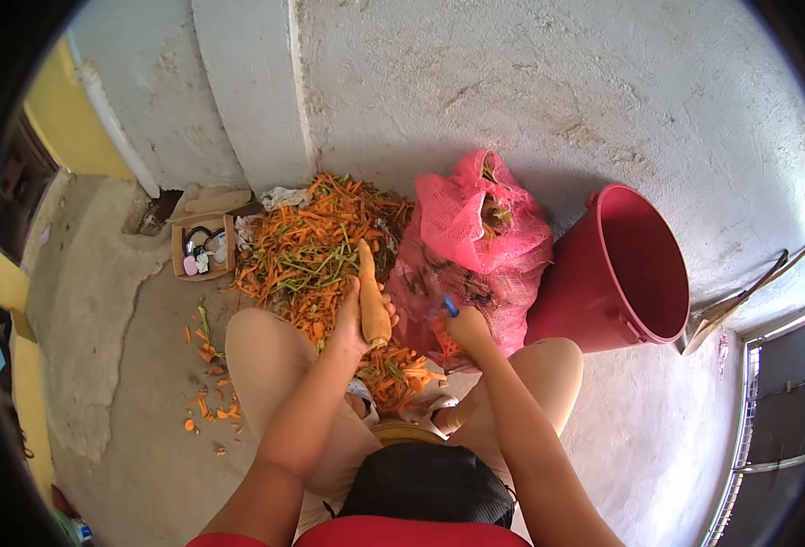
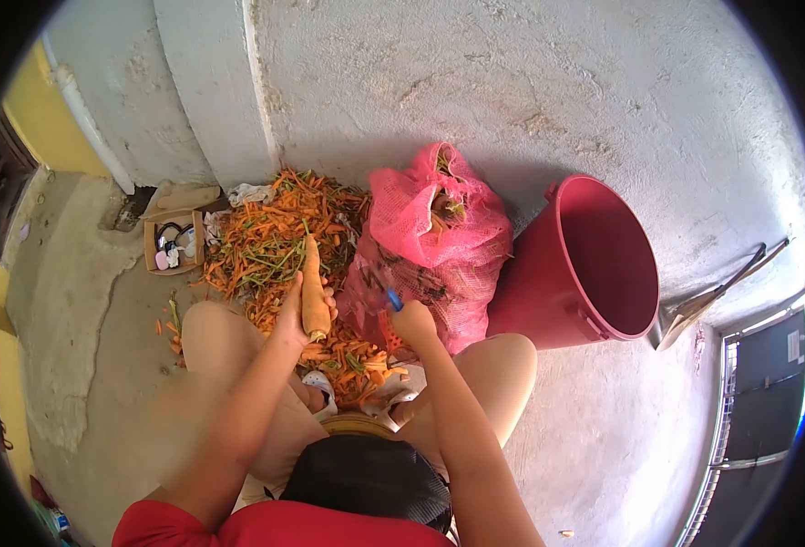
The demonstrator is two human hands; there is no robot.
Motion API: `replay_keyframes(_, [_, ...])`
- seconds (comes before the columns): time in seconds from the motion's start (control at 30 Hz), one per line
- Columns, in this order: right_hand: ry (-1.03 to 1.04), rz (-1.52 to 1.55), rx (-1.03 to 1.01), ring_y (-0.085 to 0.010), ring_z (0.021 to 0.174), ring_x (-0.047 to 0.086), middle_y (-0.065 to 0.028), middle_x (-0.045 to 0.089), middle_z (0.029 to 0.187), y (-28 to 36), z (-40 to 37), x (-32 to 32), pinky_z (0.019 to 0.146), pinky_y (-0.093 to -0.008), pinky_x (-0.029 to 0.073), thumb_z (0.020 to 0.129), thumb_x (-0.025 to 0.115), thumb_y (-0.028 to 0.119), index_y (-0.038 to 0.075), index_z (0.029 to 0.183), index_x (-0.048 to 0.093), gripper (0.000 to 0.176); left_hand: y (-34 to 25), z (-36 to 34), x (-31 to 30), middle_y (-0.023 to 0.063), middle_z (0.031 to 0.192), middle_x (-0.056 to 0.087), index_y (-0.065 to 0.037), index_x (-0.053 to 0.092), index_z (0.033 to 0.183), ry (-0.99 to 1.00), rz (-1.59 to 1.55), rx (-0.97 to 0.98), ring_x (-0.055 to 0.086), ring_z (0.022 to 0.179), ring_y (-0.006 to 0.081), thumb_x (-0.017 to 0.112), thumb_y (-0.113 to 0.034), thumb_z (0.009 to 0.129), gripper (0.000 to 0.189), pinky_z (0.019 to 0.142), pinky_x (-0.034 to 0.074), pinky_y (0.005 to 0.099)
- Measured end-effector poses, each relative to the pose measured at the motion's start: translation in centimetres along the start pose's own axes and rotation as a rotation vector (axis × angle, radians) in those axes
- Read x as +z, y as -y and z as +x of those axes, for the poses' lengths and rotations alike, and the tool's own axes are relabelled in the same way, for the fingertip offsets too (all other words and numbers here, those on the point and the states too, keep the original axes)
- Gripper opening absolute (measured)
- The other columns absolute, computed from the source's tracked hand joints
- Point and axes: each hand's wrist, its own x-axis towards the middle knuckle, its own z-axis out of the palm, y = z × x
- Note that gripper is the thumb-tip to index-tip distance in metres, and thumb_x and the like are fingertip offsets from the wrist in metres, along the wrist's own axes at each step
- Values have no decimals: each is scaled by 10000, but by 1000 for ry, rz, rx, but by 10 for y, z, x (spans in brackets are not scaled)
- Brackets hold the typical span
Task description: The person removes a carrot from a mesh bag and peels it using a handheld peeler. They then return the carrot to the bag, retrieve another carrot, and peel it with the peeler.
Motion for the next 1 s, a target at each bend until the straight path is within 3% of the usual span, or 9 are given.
replay_keyframes(0.1, [-153, 523, 10, -170, 473, 505, -84, 526, 525, 1, -11, -14, 472, -328, 395, 756, 584, 301, -13, 685, 582, 322, 3, -1, 4, 63, 686, 524, -45, 465, 1004, 46, 87, -20, 541, 623, 182, 327, -462, 869, 460, 556, 484, 340])
replay_keyframes(0.23, [-350, 909, -1, -42, 459, 350, 55, 417, 516, 1, -16, -31, 413, -239, 279, 769, 609, 248, 65, 581, 521, 276, 5, -7, 14, 60, 722, 527, -29, 441, 1095, 170, 50, -154, 528, 651, 170, 333, -437, 875, 476, 550, 483, 318])
replay_keyframes(0.37, [-451, 955, 95, -59, 461, 364, 29, 438, 512, 16, -32, -51, 426, -243, 307, 778, 599, 249, -7, 674, 543, 282, 12, -6, 14, 60, 752, 532, -33, 446, 1100, 200, 77, -215, 529, 641, 165, 348, -407, 882, 445, 538, 476, 292])
replay_keyframes(0.43, [-439, 968, 135, -61, 465, 367, 28, 441, 522, 26, -40, -58, 431, -245, 315, 773, 606, 249, -2, 666, 532, 283, 18, -5, 16, 60, 753, 539, -45, 452, 1098, 72, 143, -241, 540, 634, 158, 345, -395, 885, 424, 534, 478, 276])
replay_keyframes(0.57, [-601, 899, -107, -50, 466, 367, 31, 444, 535, 50, -39, -42, 416, -252, 303, 774, 602, 170, 33, 630, 472, 237, 31, 1, 12, 71, 795, 576, -55, 480, 1058, 23, 156, -282, 569, 626, 154, 369, -371, 880, 379, 528, 502, 276])
replay_keyframes(0.7, [-595, 796, -185, -132, 442, 389, -68, 424, 502, 82, -57, -41, 441, -295, 350, 762, 606, 187, -4, 692, 479, 240, 36, -4, 16, 80, 866, 590, -54, 497, 1045, 90, 264, -292, 591, 668, 173, 395, -339, 874, 348, 553, 513, 303])
replay_keyframes(0.77, [-584, 703, -188, -164, 429, 403, -99, 421, 498, 89, -61, -37, 441, -310, 357, 760, 603, 177, -4, 702, 475, 230, 36, -9, 25, 72, 848, 583, -74, 495, 1036, 13, 242, -323, 591, 664, 191, 393, -377, 869, 361, 528, 511, 302])
replay_keyframes(0.87, [-510, 704, -175, -78, 476, 358, -44, 416, 515, 95, -67, -37, 436, -280, 333, 774, 582, 141, 9, 663, 434, 228, 35, -10, 30, 79, 865, 584, -88, 490, 1030, -24, 130, -353, 598, 686, 210, 378, -387, 872, 356, 536, 513, 324])
replay_keyframes(1.0, [-639, 499, -282, -217, 446, 468, -128, 482, 530, 94, -67, -26, 458, -334, 382, 760, 595, 161, -2, 747, 501, 188, 33, -18, 43, 89, 860, 587, -82, 487, 1030, -94, 102, -381, 597, 679, 220, 357, -368, 883, 346, 562, 513, 342])
